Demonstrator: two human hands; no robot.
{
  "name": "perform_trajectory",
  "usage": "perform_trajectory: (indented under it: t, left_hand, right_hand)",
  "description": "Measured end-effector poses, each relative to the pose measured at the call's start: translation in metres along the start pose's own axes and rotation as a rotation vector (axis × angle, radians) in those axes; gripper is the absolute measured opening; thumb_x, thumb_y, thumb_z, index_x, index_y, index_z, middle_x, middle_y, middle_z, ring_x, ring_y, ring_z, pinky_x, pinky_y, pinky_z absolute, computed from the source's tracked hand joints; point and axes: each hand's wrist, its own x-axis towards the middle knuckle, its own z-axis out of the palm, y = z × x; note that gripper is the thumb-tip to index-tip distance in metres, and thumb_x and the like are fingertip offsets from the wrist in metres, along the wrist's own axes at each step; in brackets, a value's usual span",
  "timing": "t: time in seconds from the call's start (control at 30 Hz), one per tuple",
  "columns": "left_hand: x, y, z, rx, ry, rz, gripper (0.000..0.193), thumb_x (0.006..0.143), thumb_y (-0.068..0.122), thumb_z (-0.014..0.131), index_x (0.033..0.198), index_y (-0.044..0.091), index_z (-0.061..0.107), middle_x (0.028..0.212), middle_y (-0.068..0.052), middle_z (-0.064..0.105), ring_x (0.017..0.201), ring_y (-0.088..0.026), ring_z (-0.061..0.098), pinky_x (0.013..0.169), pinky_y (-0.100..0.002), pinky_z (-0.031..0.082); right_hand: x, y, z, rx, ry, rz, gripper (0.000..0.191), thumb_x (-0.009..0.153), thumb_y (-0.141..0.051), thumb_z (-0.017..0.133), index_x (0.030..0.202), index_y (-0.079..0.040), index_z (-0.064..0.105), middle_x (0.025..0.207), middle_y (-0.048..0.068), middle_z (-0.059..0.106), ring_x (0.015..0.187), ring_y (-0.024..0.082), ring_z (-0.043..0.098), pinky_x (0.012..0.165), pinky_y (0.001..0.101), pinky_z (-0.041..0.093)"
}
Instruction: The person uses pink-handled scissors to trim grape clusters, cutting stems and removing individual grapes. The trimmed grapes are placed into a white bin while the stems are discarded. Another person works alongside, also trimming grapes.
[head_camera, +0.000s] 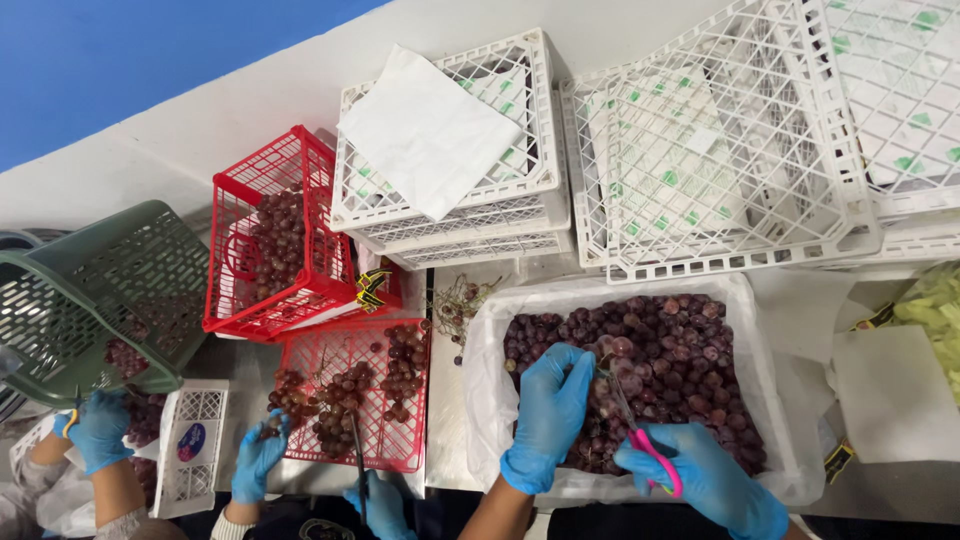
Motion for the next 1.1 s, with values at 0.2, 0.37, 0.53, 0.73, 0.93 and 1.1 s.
perform_trajectory:
  t: [0.2,0.37,0.53,0.73,0.93,1.1]
  left_hand:
    - [-0.005,0.001,0.001,0.020,-0.030,0.032,0.022,0.101,0.008,0.063,0.084,-0.004,0.056,0.071,-0.007,0.045,0.065,-0.011,0.039,0.059,-0.031,0.039]
    - [-0.004,-0.004,0.003,0.127,-0.051,0.168,0.024,0.102,0.006,0.062,0.083,-0.005,0.051,0.072,-0.011,0.043,0.064,-0.017,0.037,0.060,-0.035,0.039]
    - [-0.006,-0.009,0.015,0.071,-0.005,0.087,0.025,0.102,0.007,0.061,0.081,-0.005,0.052,0.071,-0.012,0.045,0.064,-0.017,0.040,0.059,-0.036,0.039]
    - [-0.006,-0.009,0.028,-0.017,0.086,0.101,0.017,0.101,0.006,0.061,0.086,-0.003,0.060,0.077,-0.009,0.056,0.068,-0.014,0.051,0.062,-0.032,0.045]
    - [-0.004,-0.006,0.033,-0.047,0.083,0.103,0.017,0.101,0.006,0.060,0.087,-0.003,0.058,0.080,-0.008,0.057,0.069,-0.013,0.054,0.064,-0.031,0.047]
    - [-0.004,-0.005,0.033,0.020,0.111,0.133,0.016,0.102,0.005,0.060,0.088,-0.003,0.058,0.079,-0.009,0.054,0.068,-0.015,0.048,0.063,-0.032,0.044]
  right_hand:
    - [-0.002,-0.009,-0.002,-0.222,0.123,0.026,0.036,0.078,-0.034,0.088,0.075,-0.002,0.072,0.052,0.008,0.064,0.050,0.013,0.056,0.053,0.0320,0.049]
    - [-0.005,-0.006,-0.007,-0.459,0.221,-0.131,0.042,0.071,-0.035,0.092,0.073,-0.001,0.067,0.052,0.016,0.047,0.051,0.015,0.037,0.049,0.0361,0.042]
    - [-0.002,0.011,-0.012,-0.409,0.267,-0.158,0.041,0.073,-0.036,0.091,0.073,-0.003,0.068,0.049,0.012,0.051,0.045,0.015,0.042,0.048,0.0342,0.043]
    - [0.005,0.033,-0.012,-0.015,0.102,-0.122,0.033,0.085,-0.028,0.078,0.066,-0.002,0.069,0.054,0.004,0.065,0.053,0.011,0.060,0.054,0.0315,0.048]
    - [0.004,0.033,-0.015,-0.119,0.185,-0.041,0.033,0.082,-0.029,0.081,0.068,-0.001,0.068,0.054,0.005,0.065,0.053,0.012,0.058,0.054,0.0321,0.047]
    - [-0.003,0.022,-0.016,-0.089,0.199,0.040,0.032,0.080,-0.028,0.083,0.069,-0.001,0.071,0.055,0.006,0.063,0.053,0.013,0.054,0.053,0.0337,0.044]
